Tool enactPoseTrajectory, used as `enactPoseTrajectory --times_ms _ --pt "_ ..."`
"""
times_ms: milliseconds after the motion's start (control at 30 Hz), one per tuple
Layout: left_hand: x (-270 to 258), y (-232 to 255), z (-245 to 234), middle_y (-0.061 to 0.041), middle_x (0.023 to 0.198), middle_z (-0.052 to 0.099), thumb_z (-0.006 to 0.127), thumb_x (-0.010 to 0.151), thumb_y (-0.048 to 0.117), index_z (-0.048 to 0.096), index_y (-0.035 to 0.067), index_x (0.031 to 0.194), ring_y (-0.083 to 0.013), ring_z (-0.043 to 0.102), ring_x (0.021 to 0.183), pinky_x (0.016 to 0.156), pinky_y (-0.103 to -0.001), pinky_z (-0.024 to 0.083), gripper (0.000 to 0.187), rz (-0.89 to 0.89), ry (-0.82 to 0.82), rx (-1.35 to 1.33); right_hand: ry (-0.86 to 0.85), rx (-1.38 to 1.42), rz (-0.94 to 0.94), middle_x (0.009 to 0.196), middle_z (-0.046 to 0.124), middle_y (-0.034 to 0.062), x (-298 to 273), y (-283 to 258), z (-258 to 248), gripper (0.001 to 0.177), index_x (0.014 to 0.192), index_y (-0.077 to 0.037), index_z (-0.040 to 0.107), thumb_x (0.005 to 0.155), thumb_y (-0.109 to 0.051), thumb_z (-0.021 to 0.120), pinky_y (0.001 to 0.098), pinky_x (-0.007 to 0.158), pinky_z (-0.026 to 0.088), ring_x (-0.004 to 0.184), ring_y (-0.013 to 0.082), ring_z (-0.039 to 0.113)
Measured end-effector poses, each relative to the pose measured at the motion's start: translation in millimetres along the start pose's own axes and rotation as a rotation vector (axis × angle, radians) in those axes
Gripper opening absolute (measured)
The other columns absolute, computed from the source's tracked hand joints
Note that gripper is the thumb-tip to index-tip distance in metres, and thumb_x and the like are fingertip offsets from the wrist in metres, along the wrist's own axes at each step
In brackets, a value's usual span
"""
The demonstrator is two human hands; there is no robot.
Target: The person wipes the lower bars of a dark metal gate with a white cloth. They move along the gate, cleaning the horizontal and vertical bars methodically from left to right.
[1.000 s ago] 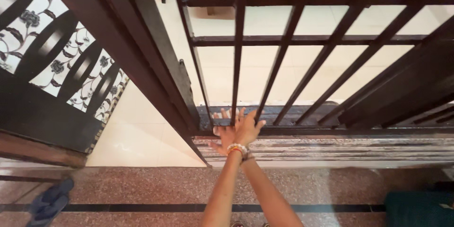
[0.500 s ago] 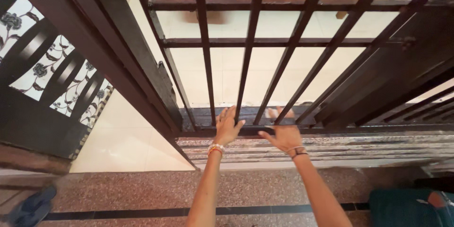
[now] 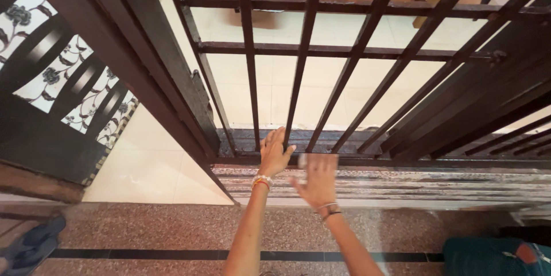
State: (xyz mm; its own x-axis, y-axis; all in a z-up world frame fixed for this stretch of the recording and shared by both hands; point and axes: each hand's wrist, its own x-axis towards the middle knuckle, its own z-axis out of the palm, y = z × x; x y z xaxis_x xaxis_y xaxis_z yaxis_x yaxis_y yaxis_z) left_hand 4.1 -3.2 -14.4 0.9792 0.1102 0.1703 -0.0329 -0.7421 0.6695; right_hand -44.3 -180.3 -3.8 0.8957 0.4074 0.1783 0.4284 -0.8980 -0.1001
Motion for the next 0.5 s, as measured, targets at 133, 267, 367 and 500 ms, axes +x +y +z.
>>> enactPoseTrajectory --times_ms 133,267,367,500 --pt "2 -6 3 -0.010 0.159 0.040 0.070 0.091 0.036 0.040 0.005 0.152 -0.0297 0.026 0.150 0.121 -0.046 0.015 0.074 -0.005 -0.032 -0.001 -0.070 0.111 -0.145 0.157 0.034 0.0298 14 -76 -3 0.107 0.152 0.004 0.038 0.085 -0.077 0.056 0.0604 0.122 0.006 0.149 0.0496 0.020" --pt "-2 -7 7 -0.010 0.161 0.038 0.069 0.092 0.036 0.039 0.005 0.152 -0.0295 0.026 0.151 0.121 -0.046 0.013 0.074 0.006 -0.011 -0.013 0.150 0.426 -0.265 0.161 0.035 0.0264 21 -117 3 0.104 0.156 -0.007 0.040 0.080 -0.073 0.063 0.0576 0.120 0.011 0.149 0.0474 0.021" --pt "-3 -4 6 -0.010 0.160 0.039 0.069 0.092 0.035 0.040 0.007 0.153 -0.0295 0.026 0.151 0.122 -0.047 0.013 0.073 -0.004 0.004 -0.027 0.196 0.282 -0.375 0.159 0.038 0.0266 26 -108 12 0.097 0.157 -0.009 0.041 0.085 -0.070 0.063 0.0571 0.120 0.016 0.149 0.0459 0.025" --pt "-2 1 -1 -0.010 0.158 0.041 0.070 0.090 0.035 0.040 0.008 0.152 -0.0287 0.028 0.149 0.121 -0.047 0.015 0.073 -0.010 -0.005 -0.018 -0.052 0.122 -0.315 0.149 0.045 0.0248 18 -44 13 0.083 0.145 -0.006 0.045 0.085 -0.061 0.063 0.0548 0.123 0.022 0.144 0.0457 0.034"
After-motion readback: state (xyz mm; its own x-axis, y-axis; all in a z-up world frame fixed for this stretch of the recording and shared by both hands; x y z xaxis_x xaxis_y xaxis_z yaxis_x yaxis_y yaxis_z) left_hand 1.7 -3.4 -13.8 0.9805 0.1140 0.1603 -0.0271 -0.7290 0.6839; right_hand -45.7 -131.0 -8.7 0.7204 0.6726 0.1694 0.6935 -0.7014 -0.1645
